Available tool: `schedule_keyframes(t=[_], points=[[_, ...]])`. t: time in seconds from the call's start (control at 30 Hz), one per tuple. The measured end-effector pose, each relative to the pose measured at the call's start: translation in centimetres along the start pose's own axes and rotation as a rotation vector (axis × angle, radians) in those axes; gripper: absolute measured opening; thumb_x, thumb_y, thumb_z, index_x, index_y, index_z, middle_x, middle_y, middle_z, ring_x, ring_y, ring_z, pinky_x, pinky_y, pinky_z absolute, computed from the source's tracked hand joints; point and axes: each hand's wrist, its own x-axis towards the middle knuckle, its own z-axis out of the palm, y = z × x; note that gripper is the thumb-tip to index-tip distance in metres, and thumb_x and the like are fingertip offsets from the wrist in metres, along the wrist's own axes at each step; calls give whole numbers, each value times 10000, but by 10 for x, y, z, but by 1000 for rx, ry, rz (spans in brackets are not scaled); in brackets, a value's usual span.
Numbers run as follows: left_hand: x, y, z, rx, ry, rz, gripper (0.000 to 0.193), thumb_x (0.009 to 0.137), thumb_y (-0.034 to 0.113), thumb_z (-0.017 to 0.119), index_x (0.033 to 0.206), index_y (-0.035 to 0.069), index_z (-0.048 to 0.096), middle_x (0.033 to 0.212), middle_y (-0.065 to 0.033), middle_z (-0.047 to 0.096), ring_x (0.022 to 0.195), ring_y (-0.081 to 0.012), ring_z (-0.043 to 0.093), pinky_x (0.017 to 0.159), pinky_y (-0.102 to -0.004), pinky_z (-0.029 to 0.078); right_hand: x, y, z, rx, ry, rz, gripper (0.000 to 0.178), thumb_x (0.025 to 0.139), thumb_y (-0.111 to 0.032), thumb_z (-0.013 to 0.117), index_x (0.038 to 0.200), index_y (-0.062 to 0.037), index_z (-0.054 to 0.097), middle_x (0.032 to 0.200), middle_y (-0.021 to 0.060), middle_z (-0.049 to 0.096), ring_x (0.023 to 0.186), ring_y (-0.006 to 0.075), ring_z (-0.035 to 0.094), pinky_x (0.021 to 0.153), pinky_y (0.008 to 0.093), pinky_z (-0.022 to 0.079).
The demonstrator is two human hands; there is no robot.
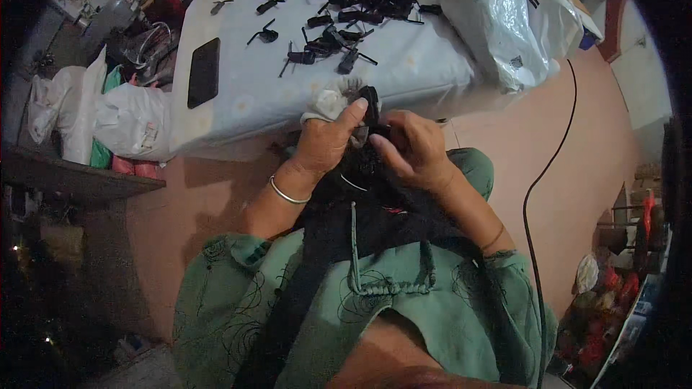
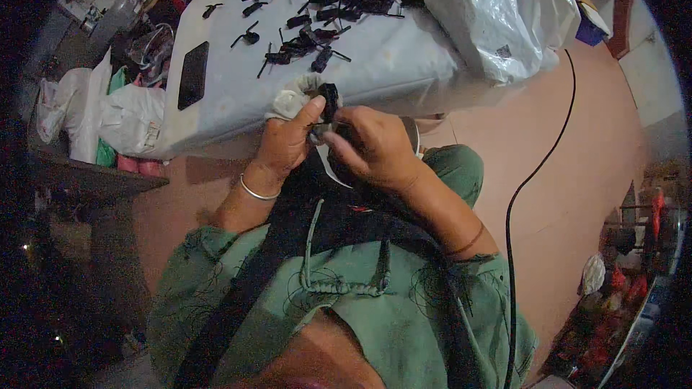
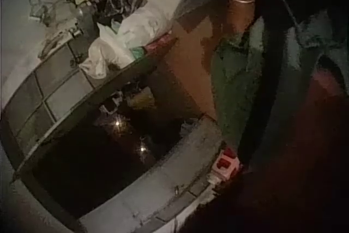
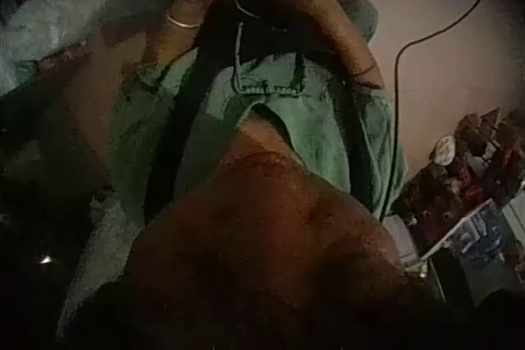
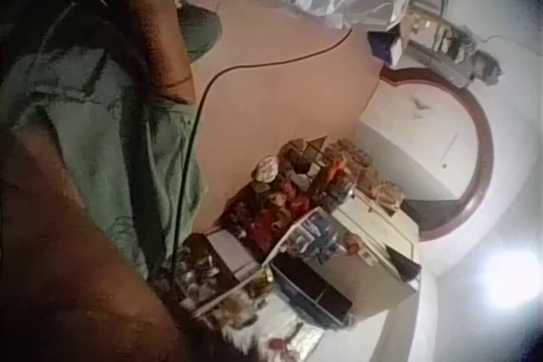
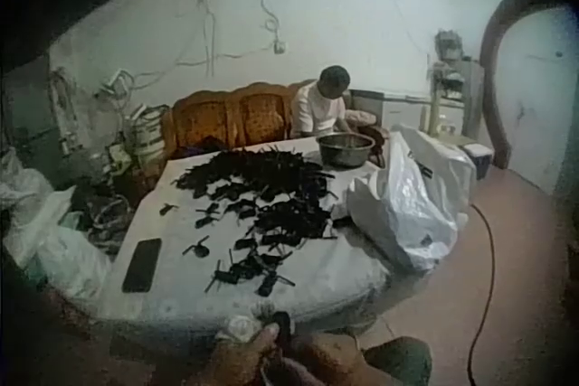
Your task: Inspecting and sorting small black plastic components at a production floor workstation.
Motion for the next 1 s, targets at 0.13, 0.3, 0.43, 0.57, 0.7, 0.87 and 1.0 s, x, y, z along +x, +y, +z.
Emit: schedule_keyframes(t=[0.13,0.3,0.43,0.57,0.7,0.87,1.0], points=[[-9,0,1,397,-7,183,178,831,110,532,988,25,527,852,-23,559,790,-110,527,687,-252,440,3,-9,6,-106,-52,-263,246,697,-23,634,908,-27,506,614,97,507,495,235,504,445,323,397],[-19,13,-3,101,-101,15,177,833,124,525,969,10,521,846,-23,552,738,-96,502,649,-233,418,-5,-13,8,-70,-84,-231,225,712,-25,616,907,-27,503,653,125,514,540,245,518,480,327,412],[-27,27,0,-259,-168,-171,153,832,118,542,939,10,556,805,-12,557,724,-97,520,630,-240,428,-6,-20,-7,293,39,145,110,807,-112,548,866,-35,497,630,41,480,504,141,452,470,257,372],[-30,3,-26,158,-216,129,161,816,115,576,945,19,573,745,12,556,649,-73,518,549,-216,420,-3,-23,-9,693,123,628,122,867,-172,490,833,-54,501,634,-41,433,518,49,394,461,191,324],[-28,13,-11,10,-209,45,161,789,102,615,925,26,578,693,33,550,573,-43,496,480,-167,381,-18,-9,9,741,74,623,120,877,-165,482,831,-57,507,634,-40,432,531,34,391,462,179,315],[-27,-3,-3,-13,-95,82,118,804,136,601,869,37,591,722,32,567,614,-34,498,522,-169,402,-38,2,25,194,238,329,129,836,-128,549,897,-17,522,678,-9,508,566,55,460,493,205,387],[-26,-5,4,453,-87,267,146,824,156,574,887,25,583,778,8,586,654,-74,528,591,-204,435,-28,-14,9,-45,-3,85,191,759,-77,628,903,-7,524,709,51,554,583,108,525,529,234,434]])
